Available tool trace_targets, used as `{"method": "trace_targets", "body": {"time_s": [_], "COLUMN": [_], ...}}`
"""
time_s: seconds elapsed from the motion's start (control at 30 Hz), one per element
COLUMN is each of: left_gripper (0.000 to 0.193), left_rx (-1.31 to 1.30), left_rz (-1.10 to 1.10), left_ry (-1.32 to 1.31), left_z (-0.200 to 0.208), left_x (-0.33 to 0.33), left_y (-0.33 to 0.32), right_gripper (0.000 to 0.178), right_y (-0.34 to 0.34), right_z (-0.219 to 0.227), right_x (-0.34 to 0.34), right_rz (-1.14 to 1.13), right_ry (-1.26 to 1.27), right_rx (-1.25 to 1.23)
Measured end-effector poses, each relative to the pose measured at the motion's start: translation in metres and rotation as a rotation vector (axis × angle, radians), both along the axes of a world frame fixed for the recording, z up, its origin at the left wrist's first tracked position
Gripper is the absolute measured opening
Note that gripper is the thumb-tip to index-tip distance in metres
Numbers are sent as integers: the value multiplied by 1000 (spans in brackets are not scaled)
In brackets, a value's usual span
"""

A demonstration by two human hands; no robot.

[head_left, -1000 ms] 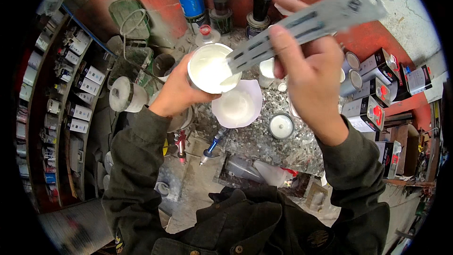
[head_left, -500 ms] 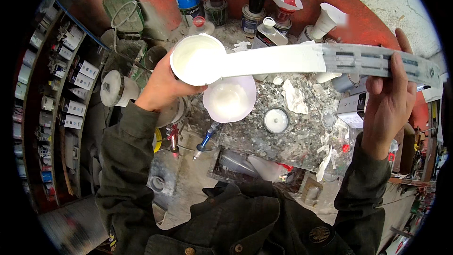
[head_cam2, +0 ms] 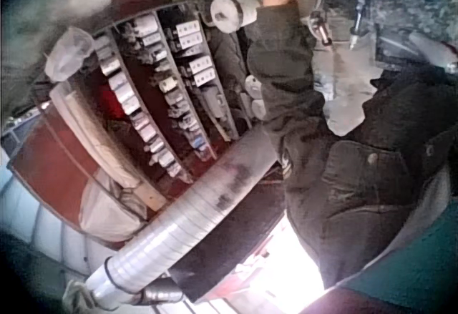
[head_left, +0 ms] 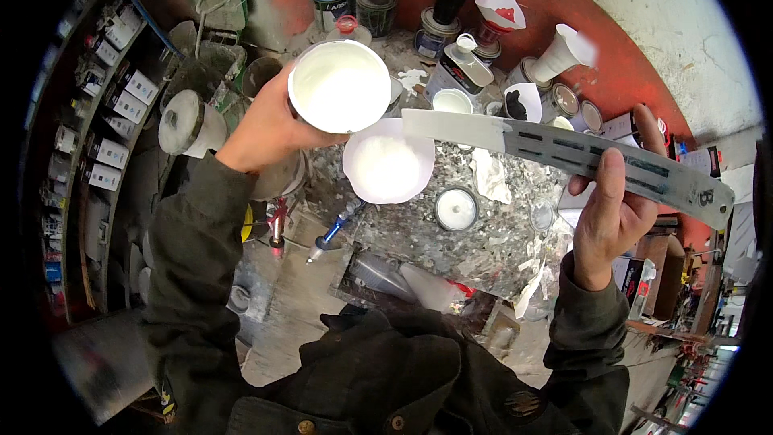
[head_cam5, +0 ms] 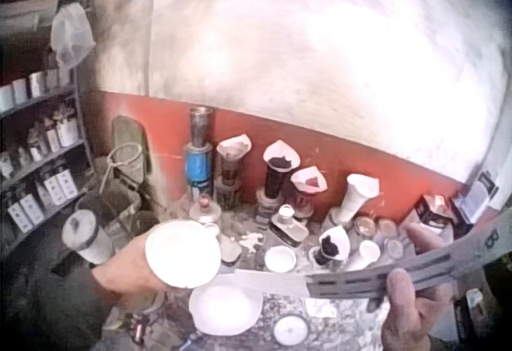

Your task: The person pours a white liquid from a metal can into a white plastic cup and stirs it with a metal ruler. They repeat this process, adding more liquid and stirring, then pour the mixture into a larger white container.

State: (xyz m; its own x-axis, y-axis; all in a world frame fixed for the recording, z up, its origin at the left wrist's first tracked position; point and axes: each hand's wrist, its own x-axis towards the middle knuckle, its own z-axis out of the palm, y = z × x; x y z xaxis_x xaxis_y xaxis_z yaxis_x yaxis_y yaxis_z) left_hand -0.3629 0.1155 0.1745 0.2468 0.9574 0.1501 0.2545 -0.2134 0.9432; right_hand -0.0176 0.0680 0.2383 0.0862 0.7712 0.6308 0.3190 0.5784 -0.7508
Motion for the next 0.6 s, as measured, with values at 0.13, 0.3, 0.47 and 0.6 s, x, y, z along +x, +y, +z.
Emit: {"method": "trace_targets", "body": {"time_s": [0.13, 0.3, 0.47, 0.6], "left_gripper": [91, 88, 88, 92], "left_rx": [-44, 25, 11, 24], "left_rz": [1, -34, -28, 14], "left_ry": [-20, -19, -40, 18], "left_z": [3, -8, -11, -10], "left_x": [1, -6, -5, -1], "left_y": [2, 2, 2, 3], "right_gripper": [53, 53, 53, 50], "right_y": [1, -4, -6, -9], "right_z": [2, 6, 15, 34], "right_x": [7, 19, 31, 47], "right_rz": [-64, -99, -193, -161], "right_ry": [30, 53, 82, 151], "right_rx": [8, 17, 17, 51]}}
